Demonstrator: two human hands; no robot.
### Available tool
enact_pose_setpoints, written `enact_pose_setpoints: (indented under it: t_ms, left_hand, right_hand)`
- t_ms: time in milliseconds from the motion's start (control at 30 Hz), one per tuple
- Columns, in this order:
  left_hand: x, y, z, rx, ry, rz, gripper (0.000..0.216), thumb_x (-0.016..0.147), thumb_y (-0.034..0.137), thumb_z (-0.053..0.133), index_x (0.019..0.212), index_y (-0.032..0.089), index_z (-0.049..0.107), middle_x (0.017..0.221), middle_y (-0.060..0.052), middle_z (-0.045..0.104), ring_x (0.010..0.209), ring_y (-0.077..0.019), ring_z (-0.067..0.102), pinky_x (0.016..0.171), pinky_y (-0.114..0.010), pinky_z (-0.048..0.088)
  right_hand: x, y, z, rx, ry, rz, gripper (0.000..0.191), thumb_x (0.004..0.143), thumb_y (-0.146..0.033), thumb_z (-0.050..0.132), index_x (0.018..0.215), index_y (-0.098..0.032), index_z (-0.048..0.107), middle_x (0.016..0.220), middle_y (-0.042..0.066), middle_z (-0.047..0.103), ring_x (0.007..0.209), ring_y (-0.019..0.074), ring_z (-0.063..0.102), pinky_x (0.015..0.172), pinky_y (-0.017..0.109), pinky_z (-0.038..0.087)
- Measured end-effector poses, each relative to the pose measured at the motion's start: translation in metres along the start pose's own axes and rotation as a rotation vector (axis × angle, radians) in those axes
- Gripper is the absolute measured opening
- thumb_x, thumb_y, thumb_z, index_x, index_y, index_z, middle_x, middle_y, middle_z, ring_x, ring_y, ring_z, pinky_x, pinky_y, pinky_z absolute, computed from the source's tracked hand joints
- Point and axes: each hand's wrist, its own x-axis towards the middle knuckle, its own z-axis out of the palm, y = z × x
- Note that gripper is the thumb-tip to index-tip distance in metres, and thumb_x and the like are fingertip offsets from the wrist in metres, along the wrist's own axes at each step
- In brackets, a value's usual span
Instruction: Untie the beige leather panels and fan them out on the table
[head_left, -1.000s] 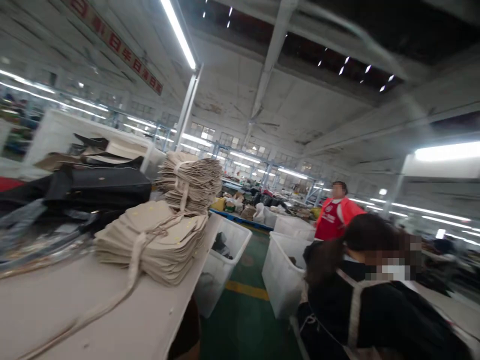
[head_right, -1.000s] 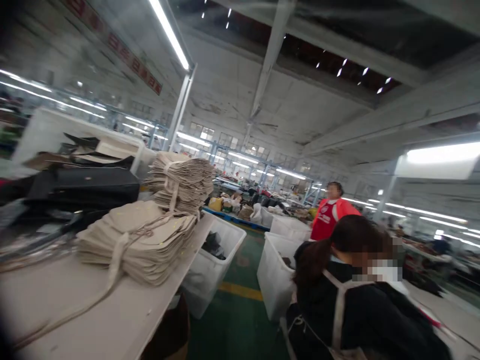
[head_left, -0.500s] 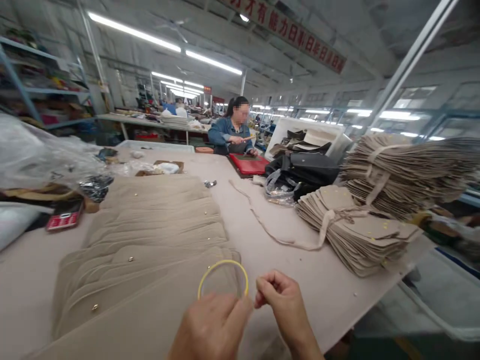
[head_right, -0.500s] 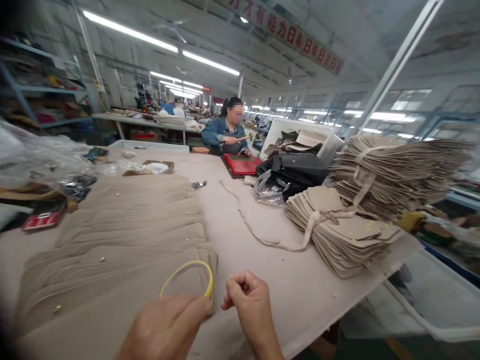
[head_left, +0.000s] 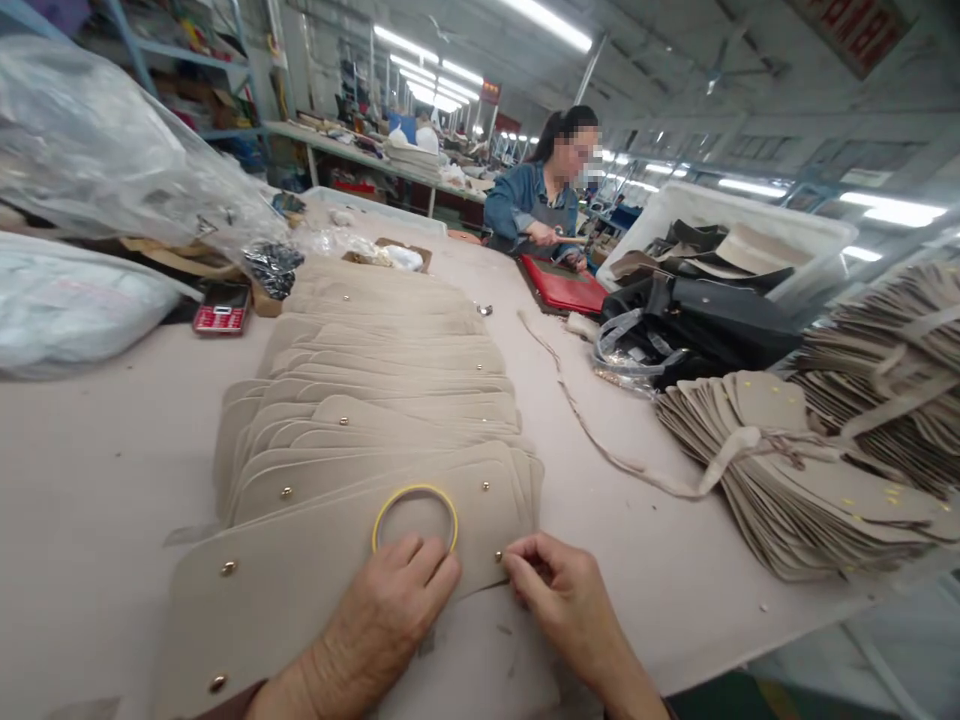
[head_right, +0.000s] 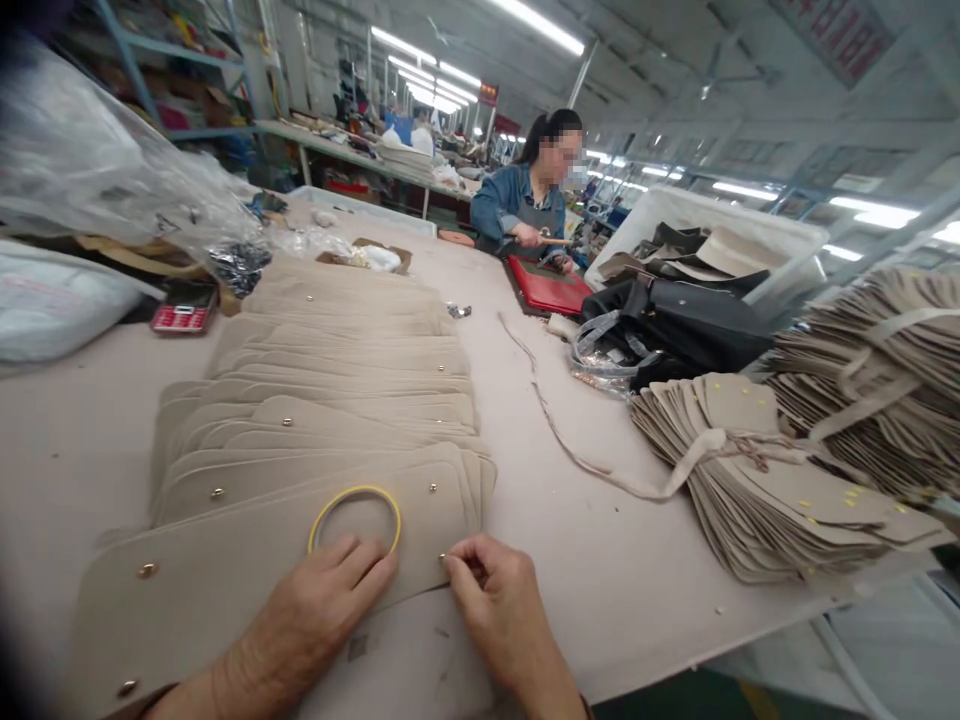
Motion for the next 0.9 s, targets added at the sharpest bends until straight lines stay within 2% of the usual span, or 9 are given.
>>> enact_pose_setpoints:
  t_ms: [167,333,467,567,700,767,833,900]
  left_hand:
    - [0.001,0.001,-0.003,-0.017,0.012,-0.024,0.013,0.085,0.010,0.060,0.091,0.019,0.053,0.077,0.000,0.053,0.068,-0.0207,0.045,0.060,-0.033,0.036]
    - [0.000,0.000,-0.001,-0.058,0.001,-0.038,0.017,0.081,0.011,0.066,0.088,0.019,0.053,0.077,0.000,0.053,0.068,-0.0208,0.044,0.059,-0.034,0.034]
    - [-0.002,0.000,-0.001,-0.079,-0.013,-0.039,0.018,0.082,0.012,0.067,0.092,0.019,0.054,0.079,0.000,0.054,0.070,-0.0207,0.043,0.060,-0.034,0.035]
    - [-0.002,-0.001,-0.001,-0.073,-0.015,-0.026,0.017,0.083,0.012,0.066,0.094,0.018,0.054,0.080,0.000,0.054,0.071,-0.0205,0.044,0.062,-0.034,0.036]
    - [-0.003,-0.001,0.001,-0.059,-0.020,-0.026,0.015,0.084,0.011,0.064,0.093,0.018,0.054,0.081,0.000,0.055,0.071,-0.0200,0.044,0.063,-0.033,0.036]
    - [-0.002,-0.001,0.002,-0.059,-0.020,-0.025,0.013,0.086,0.011,0.062,0.093,0.018,0.054,0.081,0.000,0.055,0.071,-0.0198,0.045,0.063,-0.033,0.037]
    - [-0.002,-0.001,0.001,-0.054,-0.022,-0.016,0.011,0.087,0.011,0.059,0.094,0.018,0.054,0.081,0.000,0.055,0.071,-0.0198,0.045,0.063,-0.033,0.038]
    - [-0.001,-0.001,0.000,-0.041,-0.025,-0.002,0.011,0.088,0.009,0.056,0.095,0.018,0.054,0.082,-0.001,0.055,0.071,-0.0202,0.045,0.063,-0.033,0.038]
  right_hand:
    - [0.001,0.001,0.008,-0.092,0.004,-0.066,0.018,0.088,-0.025,0.056,0.075,-0.021,0.067,0.068,-0.001,0.066,0.063,0.0125,0.060,0.060,0.021,0.041]
    - [0.001,0.005,0.018,-0.222,0.079,-0.179,0.016,0.089,-0.021,0.052,0.079,-0.021,0.064,0.071,-0.001,0.067,0.065,0.0132,0.062,0.062,0.022,0.042]
    - [0.003,0.009,0.025,-0.291,0.120,-0.208,0.016,0.091,-0.022,0.048,0.081,-0.021,0.060,0.072,0.001,0.066,0.066,0.0161,0.064,0.063,0.025,0.043]
    - [0.005,0.013,0.026,-0.214,0.151,-0.113,0.010,0.091,-0.029,0.051,0.091,-0.021,0.056,0.070,0.002,0.067,0.063,0.0183,0.065,0.059,0.026,0.046]
    - [-0.001,0.025,0.019,0.143,0.195,0.112,0.022,0.091,-0.042,0.054,0.096,-0.020,0.051,0.060,-0.002,0.063,0.050,0.0168,0.062,0.045,0.024,0.047]
    - [-0.008,0.030,0.015,0.142,0.227,0.035,0.021,0.091,-0.040,0.054,0.088,-0.020,0.055,0.063,0.000,0.064,0.054,0.0156,0.063,0.050,0.023,0.050]
    - [-0.015,0.031,0.015,-0.023,0.253,-0.170,0.017,0.091,-0.032,0.057,0.082,-0.019,0.061,0.067,0.002,0.066,0.062,0.0151,0.065,0.059,0.023,0.051]
    - [-0.019,0.029,0.018,-0.173,0.276,-0.362,0.013,0.091,-0.023,0.055,0.085,-0.019,0.065,0.075,0.003,0.069,0.069,0.0149,0.066,0.065,0.023,0.051]
